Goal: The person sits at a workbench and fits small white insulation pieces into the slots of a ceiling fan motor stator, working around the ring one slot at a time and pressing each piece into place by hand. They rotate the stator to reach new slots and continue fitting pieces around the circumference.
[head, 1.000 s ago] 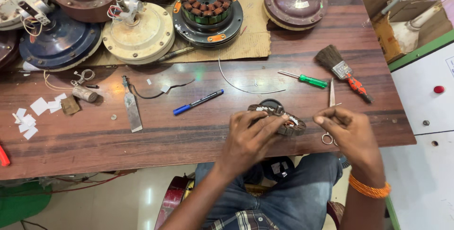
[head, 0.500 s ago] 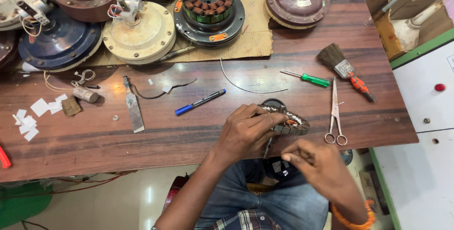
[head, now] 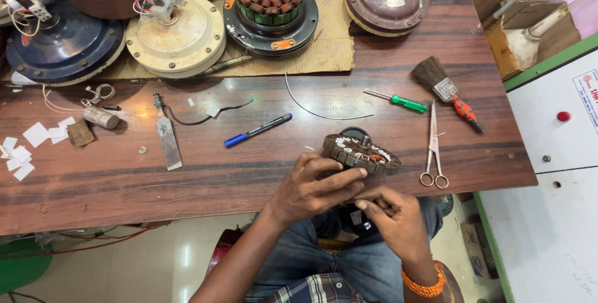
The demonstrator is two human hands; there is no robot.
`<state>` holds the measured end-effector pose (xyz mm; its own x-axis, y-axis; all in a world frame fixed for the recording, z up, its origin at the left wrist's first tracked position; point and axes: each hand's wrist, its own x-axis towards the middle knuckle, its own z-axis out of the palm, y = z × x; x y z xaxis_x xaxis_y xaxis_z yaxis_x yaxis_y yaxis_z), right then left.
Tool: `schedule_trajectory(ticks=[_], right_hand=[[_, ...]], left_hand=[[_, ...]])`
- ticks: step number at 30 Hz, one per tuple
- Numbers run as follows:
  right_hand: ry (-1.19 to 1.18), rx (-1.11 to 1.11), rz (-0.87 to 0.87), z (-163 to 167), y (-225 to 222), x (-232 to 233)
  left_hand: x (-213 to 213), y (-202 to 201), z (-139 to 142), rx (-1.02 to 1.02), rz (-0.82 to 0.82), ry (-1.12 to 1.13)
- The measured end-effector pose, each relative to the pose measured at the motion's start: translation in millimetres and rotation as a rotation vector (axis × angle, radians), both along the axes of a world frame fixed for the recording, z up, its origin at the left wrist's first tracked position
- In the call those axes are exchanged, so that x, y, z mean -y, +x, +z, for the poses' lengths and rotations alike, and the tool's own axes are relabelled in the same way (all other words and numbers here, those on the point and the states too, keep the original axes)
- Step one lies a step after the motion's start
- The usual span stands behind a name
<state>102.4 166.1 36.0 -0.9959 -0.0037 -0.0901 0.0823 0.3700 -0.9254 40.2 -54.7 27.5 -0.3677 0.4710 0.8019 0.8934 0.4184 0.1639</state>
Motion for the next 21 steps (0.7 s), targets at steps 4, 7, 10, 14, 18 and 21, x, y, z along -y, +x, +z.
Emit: schedule_trajectory(ticks=[4,7,10,14,18,21], right_hand=[[0.247,-0.039,0.043,29.3,-0.3,-6.7],[0.328,-0.160,0.050,58.6,-2.7,-6.6],[0.565,-0.187,0.052,82.1,-13.3,-2.0],[0.496,-0.219,0.065,90.9,-44.6,13.4],[0.424,-0.190,0.100,82.0,-71.6,15.1],[0.376,-0.124,0.068,67.1,-88.7,4.0]], left_hand=[[1.3,2.3,0.2,0.073,-0.019,-0.040],[-4.4,8.1,1.1,0.114,0.011,0.049],[-17.2,13.7,-0.1,0.244,0.023,0.214],[-33.6,25.7,-2.1,0.614,0.056,0.538],[-42.5,28.1,-4.2,1.015,0.150,0.708],[-47.4,23.3,-6.4,1.238,0.172,0.772]])
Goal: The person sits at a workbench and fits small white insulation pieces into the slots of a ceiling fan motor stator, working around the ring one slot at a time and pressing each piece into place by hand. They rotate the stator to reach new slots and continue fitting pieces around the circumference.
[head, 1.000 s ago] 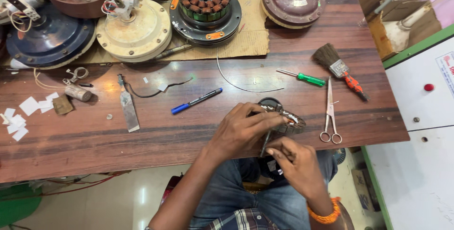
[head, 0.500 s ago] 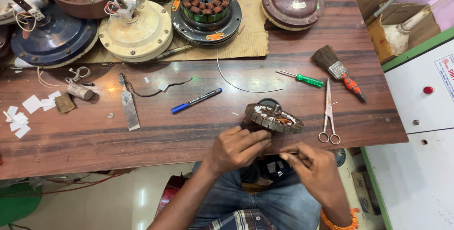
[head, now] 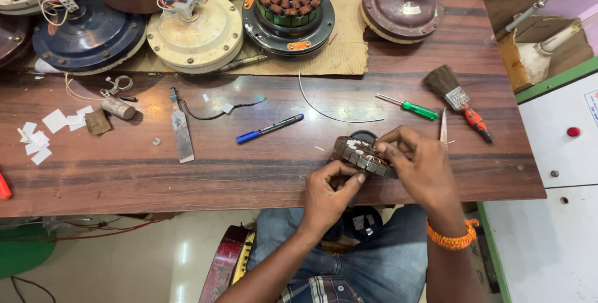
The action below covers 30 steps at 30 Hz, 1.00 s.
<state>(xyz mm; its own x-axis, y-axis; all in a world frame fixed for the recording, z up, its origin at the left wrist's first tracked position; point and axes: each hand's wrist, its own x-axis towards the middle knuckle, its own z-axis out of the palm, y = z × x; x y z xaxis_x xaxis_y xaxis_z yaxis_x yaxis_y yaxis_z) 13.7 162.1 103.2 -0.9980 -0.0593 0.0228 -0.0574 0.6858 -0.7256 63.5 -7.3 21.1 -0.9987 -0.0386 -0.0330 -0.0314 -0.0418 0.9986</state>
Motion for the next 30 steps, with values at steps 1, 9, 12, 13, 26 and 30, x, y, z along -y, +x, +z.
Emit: schedule_trajectory(ticks=[1,9,12,13,26,30], right_hand=[[-0.011,0.022,-0.031,-5.7,-4.5,-5.2],[-0.255,0.186,-0.214,-36.3,-0.5,-59.2],[-0.326,0.192,-0.233,-40.1,8.8,-70.4],[-0.358,0.188,-0.230,-39.4,11.7,-72.7],[-0.125,0.175,0.014,8.1,69.5,-39.5],[0.063,0.110,0.015,1.8,78.3,-9.8]], left_hand=[[-1.6,-2.3,-0.6,0.052,-0.006,0.032],[-4.5,7.0,11.1,-0.501,0.189,-0.245],[2.2,0.0,23.6,-0.900,0.182,-0.552],[4.6,-7.2,27.9,-0.983,0.176,-0.651],[30.5,-42.0,43.8,-0.878,-0.252,-0.636],[32.4,-43.6,42.7,-0.879,-0.237,-0.617]])
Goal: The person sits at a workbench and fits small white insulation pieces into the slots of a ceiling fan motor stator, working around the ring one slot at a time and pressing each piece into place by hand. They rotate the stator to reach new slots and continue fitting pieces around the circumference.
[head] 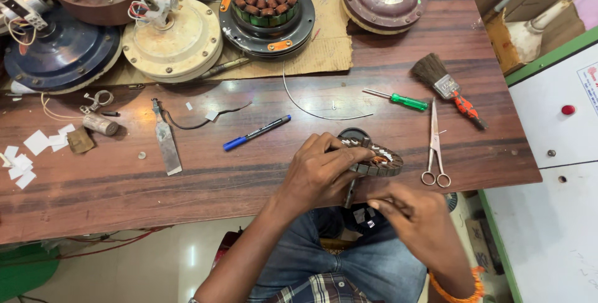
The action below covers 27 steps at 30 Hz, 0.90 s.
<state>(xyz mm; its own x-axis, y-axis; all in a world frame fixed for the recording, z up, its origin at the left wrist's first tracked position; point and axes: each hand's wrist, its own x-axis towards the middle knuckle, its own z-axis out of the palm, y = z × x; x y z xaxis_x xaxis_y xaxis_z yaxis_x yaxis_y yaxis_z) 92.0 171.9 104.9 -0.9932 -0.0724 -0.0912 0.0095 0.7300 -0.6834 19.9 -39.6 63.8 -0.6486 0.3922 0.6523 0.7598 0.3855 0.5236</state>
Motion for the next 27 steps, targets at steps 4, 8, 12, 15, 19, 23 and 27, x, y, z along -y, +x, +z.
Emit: schedule_trajectory(ticks=[4,8,12,15,19,23,27], right_hand=[[0.028,-0.255,0.069,-25.1,-2.6,18.8],[-0.168,-0.293,-0.043,-55.3,-0.6,30.4],[-0.342,-0.312,-0.086,-72.5,5.3,29.5],[-0.390,-0.337,-0.046,-71.0,7.6,21.4],[-0.269,-0.383,0.068,-48.9,10.9,11.8],[-0.065,-0.502,0.140,-15.5,6.1,8.1],[0.064,-0.599,0.139,4.8,-16.2,14.1]], left_hand=[[0.6,-4.5,-0.7,0.021,-0.048,0.030],[5.9,-5.5,-5.5,-0.002,-0.078,-0.038],[5.9,2.2,-16.1,-0.268,-0.066,-0.096],[12.6,14.3,-27.5,-0.383,-0.019,-0.164],[15.5,20.6,-43.1,-0.374,-0.052,-0.159],[4.7,26.6,-49.5,-0.145,-0.029,-0.043],[-15.0,39.1,-47.1,0.145,0.038,0.351]])
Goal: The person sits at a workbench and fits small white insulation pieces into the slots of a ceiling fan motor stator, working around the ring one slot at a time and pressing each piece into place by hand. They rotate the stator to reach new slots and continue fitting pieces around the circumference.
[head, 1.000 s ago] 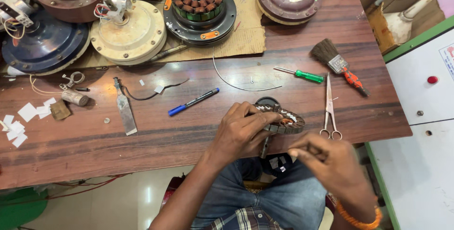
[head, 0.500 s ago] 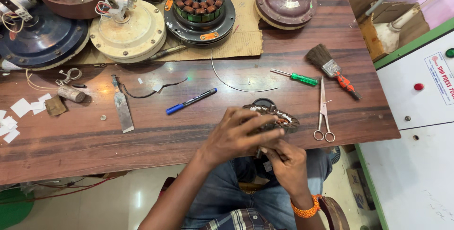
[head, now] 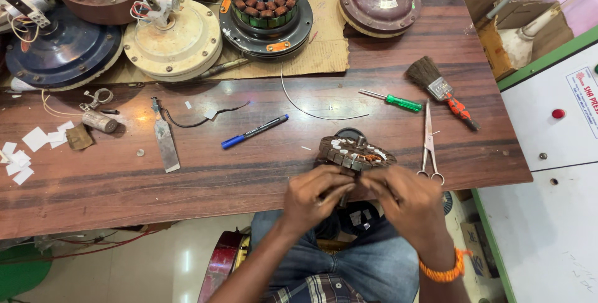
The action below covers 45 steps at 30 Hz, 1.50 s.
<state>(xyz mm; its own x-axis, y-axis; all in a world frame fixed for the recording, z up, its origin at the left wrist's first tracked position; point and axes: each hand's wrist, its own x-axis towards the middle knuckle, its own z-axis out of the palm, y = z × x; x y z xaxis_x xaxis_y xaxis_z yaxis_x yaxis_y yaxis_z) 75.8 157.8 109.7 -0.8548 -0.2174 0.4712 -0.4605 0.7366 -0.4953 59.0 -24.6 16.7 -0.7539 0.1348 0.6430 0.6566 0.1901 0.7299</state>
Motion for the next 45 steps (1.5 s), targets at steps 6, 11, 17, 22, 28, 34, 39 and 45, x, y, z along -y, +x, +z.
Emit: schedule_trajectory(ticks=[6,11,17,22,28,34,39,45], right_hand=[[-0.046,0.288,-0.060,4.1,-38.4,6.5],[-0.057,0.457,-0.100,-9.2,-65.0,-16.9],[-0.317,0.579,-0.167,-41.5,-76.9,-47.1],[-0.443,0.563,-0.135,-55.1,-65.8,-67.4],[-0.587,0.700,-0.253,-29.9,-40.8,-81.7],[-0.508,0.723,-0.063,-10.8,-10.1,-69.3],[-0.280,0.655,-0.154,-7.9,5.3,-43.4],[-0.256,0.581,-0.261,-17.5,13.1,-39.2]], left_hand=[[-20.2,10.7,-5.5,0.613,0.016,0.323],[-33.4,7.2,-15.8,0.799,0.005,0.510],[-36.8,8.9,-4.3,0.637,0.129,0.456],[-15.8,13.0,19.9,-0.241,0.361,-0.193],[16.0,-32.1,39.6,-0.242,-0.044,-0.417],[10.6,-33.4,42.6,-0.173,-0.054,-0.414],[10.7,-35.6,42.8,-0.141,-0.070,-0.409],[15.8,-40.4,47.1,-0.193,-0.106,-0.392]])
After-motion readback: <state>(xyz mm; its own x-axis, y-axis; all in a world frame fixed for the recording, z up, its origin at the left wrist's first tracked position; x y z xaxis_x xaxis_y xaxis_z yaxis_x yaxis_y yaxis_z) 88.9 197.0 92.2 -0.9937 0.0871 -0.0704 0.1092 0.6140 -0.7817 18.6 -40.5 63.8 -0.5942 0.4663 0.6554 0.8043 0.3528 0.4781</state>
